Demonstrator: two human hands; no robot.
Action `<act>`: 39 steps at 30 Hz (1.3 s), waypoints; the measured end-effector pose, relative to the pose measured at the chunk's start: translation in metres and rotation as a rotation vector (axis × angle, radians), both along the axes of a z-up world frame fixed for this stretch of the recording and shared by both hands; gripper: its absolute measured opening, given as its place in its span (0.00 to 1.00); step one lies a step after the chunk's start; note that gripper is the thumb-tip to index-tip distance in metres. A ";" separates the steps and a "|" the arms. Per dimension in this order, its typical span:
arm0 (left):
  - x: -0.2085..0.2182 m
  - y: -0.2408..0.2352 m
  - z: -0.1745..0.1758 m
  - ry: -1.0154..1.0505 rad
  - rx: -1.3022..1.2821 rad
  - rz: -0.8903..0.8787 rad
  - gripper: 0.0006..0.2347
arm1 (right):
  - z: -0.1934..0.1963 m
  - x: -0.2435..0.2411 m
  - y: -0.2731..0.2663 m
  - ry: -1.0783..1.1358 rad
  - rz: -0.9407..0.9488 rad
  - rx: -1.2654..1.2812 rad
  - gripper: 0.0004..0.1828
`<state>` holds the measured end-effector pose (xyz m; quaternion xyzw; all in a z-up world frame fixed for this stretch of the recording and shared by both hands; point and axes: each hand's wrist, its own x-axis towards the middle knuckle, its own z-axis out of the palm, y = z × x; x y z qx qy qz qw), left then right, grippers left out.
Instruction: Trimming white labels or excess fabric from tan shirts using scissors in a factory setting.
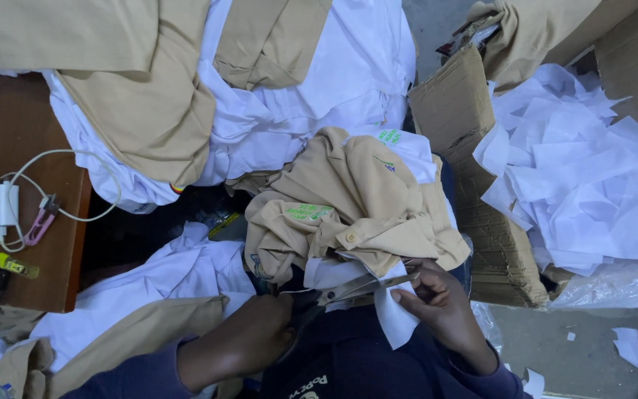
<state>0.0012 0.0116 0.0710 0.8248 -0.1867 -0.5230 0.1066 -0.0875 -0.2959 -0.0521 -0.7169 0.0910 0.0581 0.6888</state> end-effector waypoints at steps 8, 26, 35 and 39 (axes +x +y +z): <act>0.005 -0.009 -0.006 0.032 -0.010 0.015 0.07 | -0.014 -0.003 0.001 0.011 -0.015 -0.017 0.16; 0.009 -0.035 -0.018 -0.090 -0.200 0.017 0.14 | -0.003 -0.004 0.006 0.125 0.039 0.026 0.27; 0.043 -0.048 -0.017 -0.182 -0.256 0.040 0.13 | -0.072 -0.001 -0.157 -0.037 -0.080 0.383 0.14; 0.076 -0.079 -0.010 -0.554 -0.378 0.387 0.10 | 0.000 0.046 -0.186 0.233 -0.979 0.049 0.16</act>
